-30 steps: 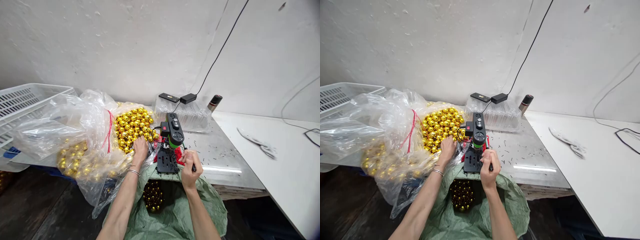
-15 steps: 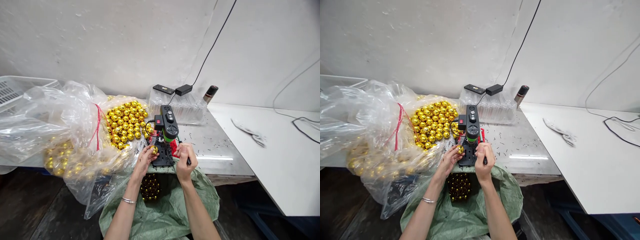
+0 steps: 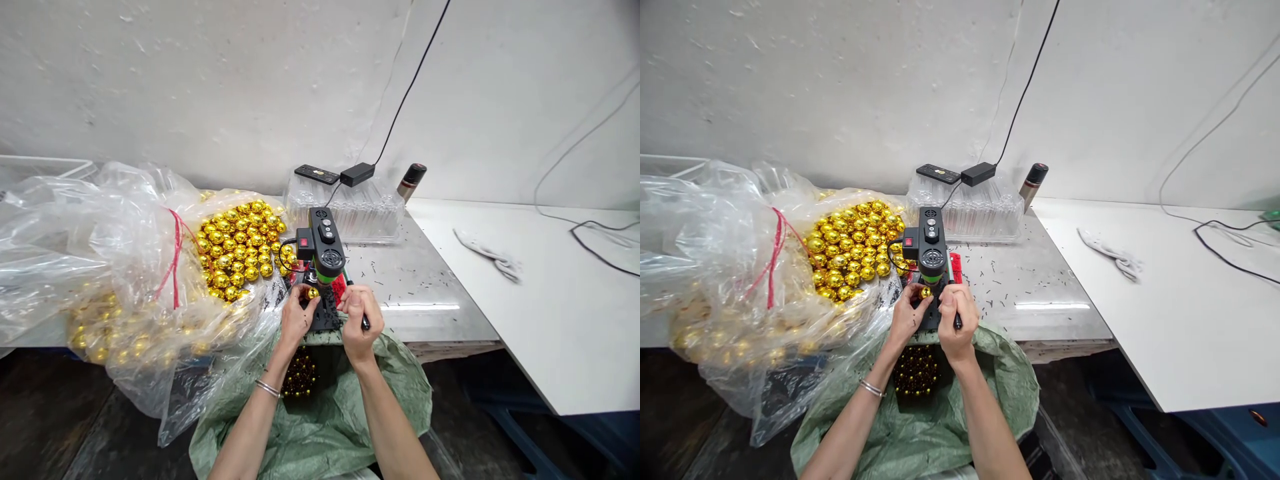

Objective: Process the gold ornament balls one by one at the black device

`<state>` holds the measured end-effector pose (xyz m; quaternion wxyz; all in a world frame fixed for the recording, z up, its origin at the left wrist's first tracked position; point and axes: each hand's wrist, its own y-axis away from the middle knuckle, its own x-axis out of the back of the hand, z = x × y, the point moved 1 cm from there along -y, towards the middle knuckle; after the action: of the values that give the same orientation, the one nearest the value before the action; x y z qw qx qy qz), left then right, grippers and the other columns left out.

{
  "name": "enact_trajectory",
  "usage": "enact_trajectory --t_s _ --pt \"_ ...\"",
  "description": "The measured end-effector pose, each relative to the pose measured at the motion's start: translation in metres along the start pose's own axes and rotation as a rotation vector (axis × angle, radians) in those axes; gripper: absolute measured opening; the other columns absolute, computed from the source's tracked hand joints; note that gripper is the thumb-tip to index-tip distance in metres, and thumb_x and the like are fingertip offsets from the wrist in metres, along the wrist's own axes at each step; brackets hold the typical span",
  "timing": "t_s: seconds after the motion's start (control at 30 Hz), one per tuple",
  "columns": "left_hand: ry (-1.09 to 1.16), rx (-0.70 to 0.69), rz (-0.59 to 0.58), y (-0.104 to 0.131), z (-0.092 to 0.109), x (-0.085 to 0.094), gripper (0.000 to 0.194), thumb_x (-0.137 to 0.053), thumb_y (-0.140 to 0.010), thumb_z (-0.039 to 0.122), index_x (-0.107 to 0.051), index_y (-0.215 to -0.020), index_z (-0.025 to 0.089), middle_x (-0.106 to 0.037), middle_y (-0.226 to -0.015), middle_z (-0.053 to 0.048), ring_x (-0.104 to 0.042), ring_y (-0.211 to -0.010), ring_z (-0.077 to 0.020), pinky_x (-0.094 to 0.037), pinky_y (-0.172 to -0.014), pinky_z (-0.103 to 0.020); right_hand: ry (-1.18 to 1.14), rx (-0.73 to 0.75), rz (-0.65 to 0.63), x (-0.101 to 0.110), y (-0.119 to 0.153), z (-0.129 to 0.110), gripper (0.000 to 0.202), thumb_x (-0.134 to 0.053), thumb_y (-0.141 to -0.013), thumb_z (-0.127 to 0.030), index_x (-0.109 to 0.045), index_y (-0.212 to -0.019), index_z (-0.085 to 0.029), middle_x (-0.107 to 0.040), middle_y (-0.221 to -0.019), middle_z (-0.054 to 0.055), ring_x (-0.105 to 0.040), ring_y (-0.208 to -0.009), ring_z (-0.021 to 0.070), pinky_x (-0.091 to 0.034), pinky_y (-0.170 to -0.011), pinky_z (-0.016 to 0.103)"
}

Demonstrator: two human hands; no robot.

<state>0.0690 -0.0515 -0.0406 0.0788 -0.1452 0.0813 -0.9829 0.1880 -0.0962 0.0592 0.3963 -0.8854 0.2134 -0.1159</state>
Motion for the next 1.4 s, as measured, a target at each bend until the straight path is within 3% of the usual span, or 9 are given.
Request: enact_trajectory --t_s 0.27,0.43,0.73,0.93,1.13,1.4 --pt "-0.1 -0.123 0.048 0.004 -0.003 -0.005 0.03 -0.071 -0.084 0.027 -0.07 -0.112 0.02 -0.075 -0.115 -0.009 -0.069 -0.108 -0.0251 -0.051 -0.1 -0.042 0.038 0.029 0.001 0.0 0.0 0.0 0.03 -0.043 -0.098 -0.018 -0.05 -0.069 -0.022 -0.054 -0.069 0.0 -0.055 -0.067 0.0139 -0.043 -0.06 0.029" --pt "-0.204 -0.177 0.011 0.007 -0.005 -0.004 0.031 -0.074 -0.082 0.025 -0.071 -0.112 0.021 -0.074 -0.118 -0.01 -0.067 -0.113 -0.0265 -0.048 -0.104 -0.045 0.057 0.037 -0.011 0.002 0.001 0.001 0.03 -0.043 -0.098 -0.017 -0.051 -0.07 -0.022 -0.055 -0.069 0.0 -0.055 -0.067 0.0141 -0.044 -0.061 0.029" --pt "-0.295 -0.183 -0.025 0.01 -0.005 -0.004 0.031 -0.072 -0.085 0.027 -0.071 -0.115 0.022 -0.074 -0.119 -0.009 -0.066 -0.114 -0.0258 -0.041 -0.111 -0.049 0.054 0.046 -0.019 0.003 0.006 0.002 0.028 -0.043 -0.097 -0.015 -0.051 -0.071 -0.022 -0.056 -0.071 0.0 -0.057 -0.068 0.0137 -0.045 -0.061 0.028" --pt "-0.307 -0.197 -0.022 0.01 -0.009 -0.005 0.031 -0.073 -0.084 0.026 -0.071 -0.115 0.021 -0.074 -0.119 -0.01 -0.066 -0.114 -0.026 -0.042 -0.111 -0.049 0.049 0.169 -0.044 0.002 0.024 0.026 0.027 -0.04 -0.098 -0.018 -0.049 -0.073 -0.022 -0.055 -0.072 0.0 -0.057 -0.066 0.0141 -0.047 -0.059 0.029" --pt "-0.319 -0.197 -0.024 0.011 -0.009 -0.006 0.03 -0.071 -0.087 0.03 -0.071 -0.116 0.022 -0.074 -0.118 -0.01 -0.066 -0.114 -0.0258 -0.042 -0.111 -0.049 0.067 0.245 0.018 -0.003 0.041 0.052 0.029 -0.037 -0.098 -0.022 -0.048 -0.071 -0.023 -0.056 -0.071 -0.001 -0.058 -0.065 0.0154 -0.052 -0.072 0.039" --pt "-0.323 -0.193 -0.018 0.011 -0.009 -0.006 0.029 -0.072 -0.086 0.03 -0.071 -0.114 0.022 -0.074 -0.116 -0.01 -0.066 -0.112 -0.0261 -0.043 -0.109 -0.048 0.093 0.3 -0.05 -0.001 0.045 0.058 0.028 -0.036 -0.099 -0.024 -0.048 -0.074 -0.023 -0.057 -0.075 0.0 -0.059 -0.067 0.0148 -0.052 -0.075 0.04"
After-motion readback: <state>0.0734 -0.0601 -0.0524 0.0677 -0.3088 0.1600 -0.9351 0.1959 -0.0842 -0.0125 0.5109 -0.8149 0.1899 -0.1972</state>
